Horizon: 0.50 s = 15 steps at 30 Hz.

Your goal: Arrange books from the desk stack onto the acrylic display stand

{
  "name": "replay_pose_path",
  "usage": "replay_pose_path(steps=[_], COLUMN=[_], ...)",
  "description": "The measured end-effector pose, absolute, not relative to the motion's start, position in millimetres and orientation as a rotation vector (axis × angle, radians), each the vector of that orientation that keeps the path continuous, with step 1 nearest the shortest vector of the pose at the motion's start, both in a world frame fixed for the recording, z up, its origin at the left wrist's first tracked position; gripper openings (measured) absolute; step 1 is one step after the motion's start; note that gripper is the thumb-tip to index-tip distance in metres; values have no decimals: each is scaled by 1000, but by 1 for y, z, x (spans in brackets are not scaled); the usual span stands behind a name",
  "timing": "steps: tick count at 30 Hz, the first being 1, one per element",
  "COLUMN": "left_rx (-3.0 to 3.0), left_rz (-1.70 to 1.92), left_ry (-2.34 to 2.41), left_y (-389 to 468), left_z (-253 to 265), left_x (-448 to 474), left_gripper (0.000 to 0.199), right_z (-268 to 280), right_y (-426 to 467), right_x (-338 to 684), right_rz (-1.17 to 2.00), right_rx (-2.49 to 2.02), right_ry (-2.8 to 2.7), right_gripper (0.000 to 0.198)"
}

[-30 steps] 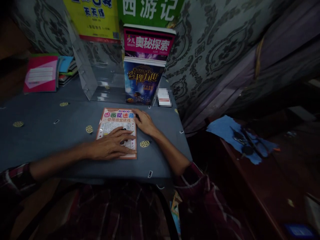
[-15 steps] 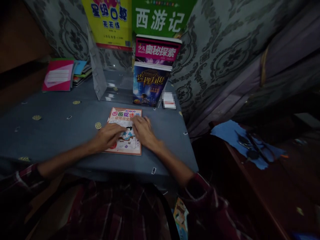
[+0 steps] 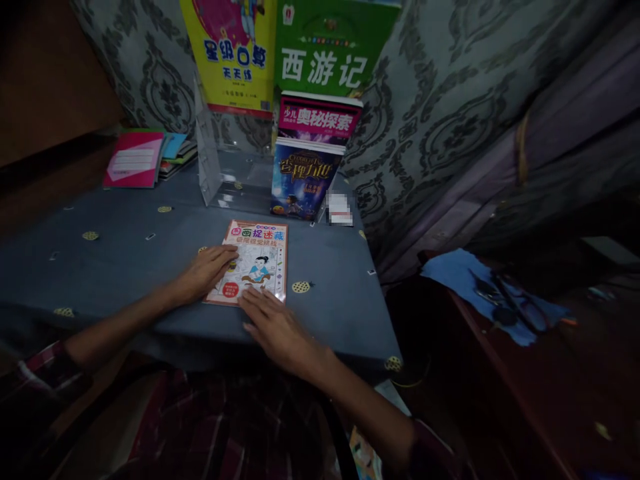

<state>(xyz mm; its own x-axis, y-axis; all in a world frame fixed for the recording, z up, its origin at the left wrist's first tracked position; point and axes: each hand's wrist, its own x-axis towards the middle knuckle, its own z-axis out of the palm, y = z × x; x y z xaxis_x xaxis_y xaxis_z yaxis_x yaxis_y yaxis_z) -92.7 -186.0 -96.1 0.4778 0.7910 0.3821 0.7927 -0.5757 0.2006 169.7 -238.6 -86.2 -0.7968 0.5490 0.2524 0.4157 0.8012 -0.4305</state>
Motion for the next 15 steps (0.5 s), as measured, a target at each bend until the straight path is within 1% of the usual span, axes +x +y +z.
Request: replay_pose_path(steps=[5, 11, 15], left_rx=[-2698, -2711, -2669], left_rz=[-734, -733, -722], left_ry=[-1448, -1488, -1510], left_y=[-187, -189, -188], left_z=[-95, -92, -94], left_x=[-93, -93, -93], left_gripper=[30, 32, 32], right_z=[-91, -81, -82], right_y=[-238, -227, -199], right_x=[201, 200, 198], right_rz=[534, 584, 572], right_rx=[-781, -860, -1045], right_ry=[-2519, -2356, -2237], right_gripper=[46, 36, 40])
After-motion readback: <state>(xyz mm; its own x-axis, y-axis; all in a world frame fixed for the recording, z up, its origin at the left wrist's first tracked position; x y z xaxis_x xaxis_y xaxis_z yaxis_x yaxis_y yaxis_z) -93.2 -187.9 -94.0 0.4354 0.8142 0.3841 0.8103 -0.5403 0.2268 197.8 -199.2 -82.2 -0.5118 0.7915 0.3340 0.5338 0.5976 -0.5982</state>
